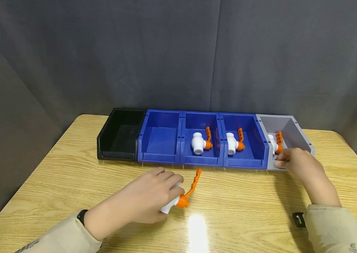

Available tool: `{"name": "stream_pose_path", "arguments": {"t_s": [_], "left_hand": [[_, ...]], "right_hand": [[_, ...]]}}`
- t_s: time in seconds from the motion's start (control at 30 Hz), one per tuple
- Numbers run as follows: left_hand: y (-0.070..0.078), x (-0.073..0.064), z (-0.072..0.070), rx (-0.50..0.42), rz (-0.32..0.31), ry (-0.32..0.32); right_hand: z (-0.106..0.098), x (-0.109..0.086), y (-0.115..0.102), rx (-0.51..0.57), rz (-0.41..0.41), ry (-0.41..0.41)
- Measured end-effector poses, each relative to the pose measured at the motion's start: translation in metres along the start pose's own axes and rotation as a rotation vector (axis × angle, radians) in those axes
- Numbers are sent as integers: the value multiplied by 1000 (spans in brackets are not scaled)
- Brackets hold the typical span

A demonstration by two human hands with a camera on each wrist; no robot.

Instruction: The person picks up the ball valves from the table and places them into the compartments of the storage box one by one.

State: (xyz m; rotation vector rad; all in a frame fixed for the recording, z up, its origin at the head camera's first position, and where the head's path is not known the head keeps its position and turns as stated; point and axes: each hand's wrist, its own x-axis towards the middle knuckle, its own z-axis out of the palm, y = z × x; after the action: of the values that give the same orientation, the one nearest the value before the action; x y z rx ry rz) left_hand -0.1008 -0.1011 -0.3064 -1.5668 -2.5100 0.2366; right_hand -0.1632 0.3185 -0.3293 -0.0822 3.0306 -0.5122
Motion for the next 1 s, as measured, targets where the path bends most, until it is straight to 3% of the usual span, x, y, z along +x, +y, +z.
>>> {"name": "stream_pose_path", "arguments": {"t_s": [0.23,0.47,0.77,1.0], "left_hand": [[-16,-11,3,18,-24,54],[-26,-14,8,-10,-32,43],[-36,-21,12,38,-22,165],[-49,-21,12,74,-69,182]], "right_hand": [[1,1,-1,-9,-7,7],[1,0,1,-14,2,9],[2,0,0,-11,12,6],[2,0,1,-12,13,2]]}}
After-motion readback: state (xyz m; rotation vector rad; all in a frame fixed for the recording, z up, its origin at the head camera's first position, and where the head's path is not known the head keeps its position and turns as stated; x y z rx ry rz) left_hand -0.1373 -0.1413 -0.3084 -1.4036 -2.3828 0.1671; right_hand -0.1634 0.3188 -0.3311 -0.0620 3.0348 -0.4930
